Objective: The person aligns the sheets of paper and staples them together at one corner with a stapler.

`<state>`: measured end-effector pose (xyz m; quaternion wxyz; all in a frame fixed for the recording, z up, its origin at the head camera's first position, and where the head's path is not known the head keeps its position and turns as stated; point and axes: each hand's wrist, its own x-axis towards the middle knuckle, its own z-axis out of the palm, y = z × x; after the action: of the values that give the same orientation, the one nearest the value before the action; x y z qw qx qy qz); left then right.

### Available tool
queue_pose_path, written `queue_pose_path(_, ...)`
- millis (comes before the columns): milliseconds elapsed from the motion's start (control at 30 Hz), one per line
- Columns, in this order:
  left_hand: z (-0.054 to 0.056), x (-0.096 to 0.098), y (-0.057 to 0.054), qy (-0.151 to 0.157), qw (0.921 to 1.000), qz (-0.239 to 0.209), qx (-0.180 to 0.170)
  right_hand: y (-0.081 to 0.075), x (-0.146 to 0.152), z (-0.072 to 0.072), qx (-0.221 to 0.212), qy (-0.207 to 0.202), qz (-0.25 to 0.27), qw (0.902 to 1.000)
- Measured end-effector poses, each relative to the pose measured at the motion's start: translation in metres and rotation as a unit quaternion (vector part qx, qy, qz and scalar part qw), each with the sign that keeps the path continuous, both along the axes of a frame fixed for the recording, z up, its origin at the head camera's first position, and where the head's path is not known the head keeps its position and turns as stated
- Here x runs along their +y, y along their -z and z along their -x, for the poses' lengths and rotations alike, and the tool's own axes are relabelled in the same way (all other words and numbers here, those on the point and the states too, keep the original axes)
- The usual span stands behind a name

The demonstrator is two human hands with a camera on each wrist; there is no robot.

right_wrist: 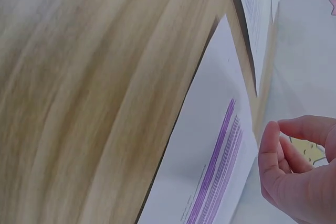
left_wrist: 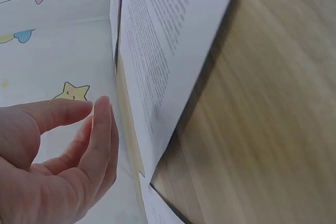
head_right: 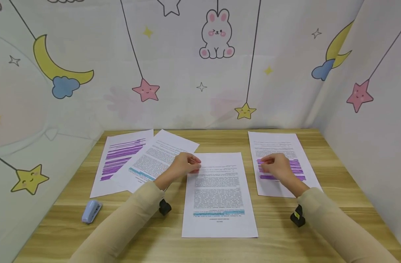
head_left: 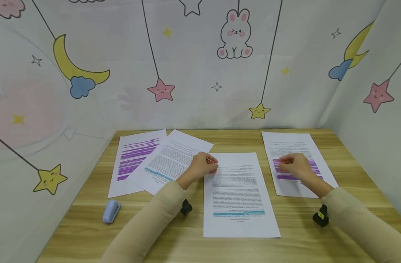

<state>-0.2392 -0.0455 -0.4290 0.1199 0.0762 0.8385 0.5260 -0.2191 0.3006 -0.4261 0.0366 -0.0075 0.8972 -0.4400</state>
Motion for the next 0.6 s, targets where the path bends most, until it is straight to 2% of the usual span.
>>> queue_pose_path(167, 0.003, 0.015, -0.003, 0.015, 0.9996, -0.022, -0.007, 0.001, 0.012, 0.002, 0.001, -0.002, 0.004, 1.0)
queue_pose_path(600, 0.007, 0.058, -0.004, 0.015, 0.9959, -0.083, -0.033, -0.003, 0.027, 0.007, 0.011, 0.021, -0.014, 0.9996)
